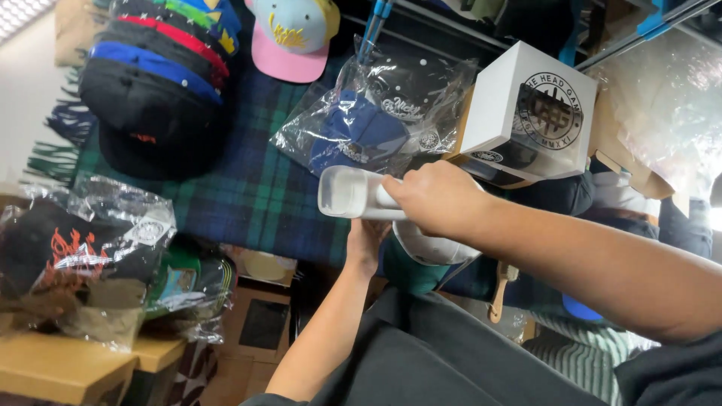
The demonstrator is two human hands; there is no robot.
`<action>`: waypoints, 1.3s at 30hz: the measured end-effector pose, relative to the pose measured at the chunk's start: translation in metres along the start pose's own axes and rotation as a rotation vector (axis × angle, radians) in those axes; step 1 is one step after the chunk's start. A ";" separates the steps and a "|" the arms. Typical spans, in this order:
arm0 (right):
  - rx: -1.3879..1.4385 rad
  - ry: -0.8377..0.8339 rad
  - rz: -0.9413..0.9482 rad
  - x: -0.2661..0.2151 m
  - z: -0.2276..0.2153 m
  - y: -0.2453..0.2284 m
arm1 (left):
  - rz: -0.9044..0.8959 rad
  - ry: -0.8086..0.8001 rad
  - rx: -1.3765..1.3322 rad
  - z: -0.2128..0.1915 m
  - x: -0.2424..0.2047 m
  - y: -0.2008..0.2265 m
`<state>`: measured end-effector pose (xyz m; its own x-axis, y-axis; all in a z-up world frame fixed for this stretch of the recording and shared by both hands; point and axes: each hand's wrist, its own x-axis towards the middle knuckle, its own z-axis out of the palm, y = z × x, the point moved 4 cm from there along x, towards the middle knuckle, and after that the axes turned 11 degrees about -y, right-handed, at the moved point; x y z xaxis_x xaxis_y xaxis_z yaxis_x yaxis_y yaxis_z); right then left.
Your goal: Cleaning and steaming baseball caps using a handheld steamer and a brush to restore their shape.
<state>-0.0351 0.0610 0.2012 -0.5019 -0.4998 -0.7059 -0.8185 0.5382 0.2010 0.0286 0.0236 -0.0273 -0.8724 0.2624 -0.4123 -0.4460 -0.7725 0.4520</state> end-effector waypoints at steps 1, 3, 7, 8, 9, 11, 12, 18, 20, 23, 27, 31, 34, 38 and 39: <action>-0.011 0.005 -0.012 -0.002 0.000 -0.003 | 0.014 0.008 -0.005 0.001 -0.004 -0.003; 0.036 -0.081 -0.060 -0.004 0.003 -0.011 | 0.037 0.033 -0.025 0.002 -0.013 -0.010; -0.088 -0.050 -0.121 -0.002 0.023 -0.031 | 0.098 0.084 -0.077 0.001 -0.036 -0.026; -0.140 -0.031 -0.114 0.001 0.027 -0.036 | 0.111 0.097 -0.094 0.001 -0.043 -0.030; -0.192 -0.007 -0.107 0.004 0.029 -0.040 | 0.129 0.109 -0.109 0.001 -0.049 -0.033; -0.201 -0.053 -0.141 -0.013 0.012 -0.051 | 0.111 0.133 -0.076 0.005 -0.064 -0.041; -0.193 -0.104 -0.157 -0.021 0.004 -0.058 | 0.074 0.146 -0.033 0.007 -0.072 -0.046; -0.292 -0.076 -0.190 -0.010 0.042 -0.081 | 0.155 0.183 -0.116 -0.041 -0.059 -0.122; -0.296 -0.080 -0.205 -0.018 0.047 -0.090 | 0.177 0.195 -0.132 -0.052 -0.053 -0.139; -0.329 -0.063 -0.201 -0.022 0.064 -0.096 | 0.192 0.222 -0.168 -0.027 -0.081 -0.122; -0.304 -0.055 -0.206 -0.041 0.061 -0.094 | 0.204 0.260 -0.244 -0.008 -0.105 -0.113; -0.312 0.111 -0.200 -0.042 0.093 -0.087 | 0.189 0.281 -0.247 0.019 -0.127 -0.100; -0.212 0.156 -0.232 -0.050 0.105 -0.073 | 0.221 0.303 -0.242 0.006 -0.111 -0.116; -0.165 0.305 -0.289 -0.054 0.156 -0.057 | 0.232 0.209 -0.255 -0.048 -0.067 -0.174; -0.136 0.402 -0.287 -0.058 0.167 -0.053 | 0.243 0.213 -0.245 -0.056 -0.059 -0.180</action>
<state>0.0842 0.1743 0.1180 -0.2975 -0.8506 -0.4335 -0.9547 0.2612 0.1426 0.1721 0.1148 -0.1287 -0.8741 -0.0506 -0.4831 -0.1484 -0.9192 0.3649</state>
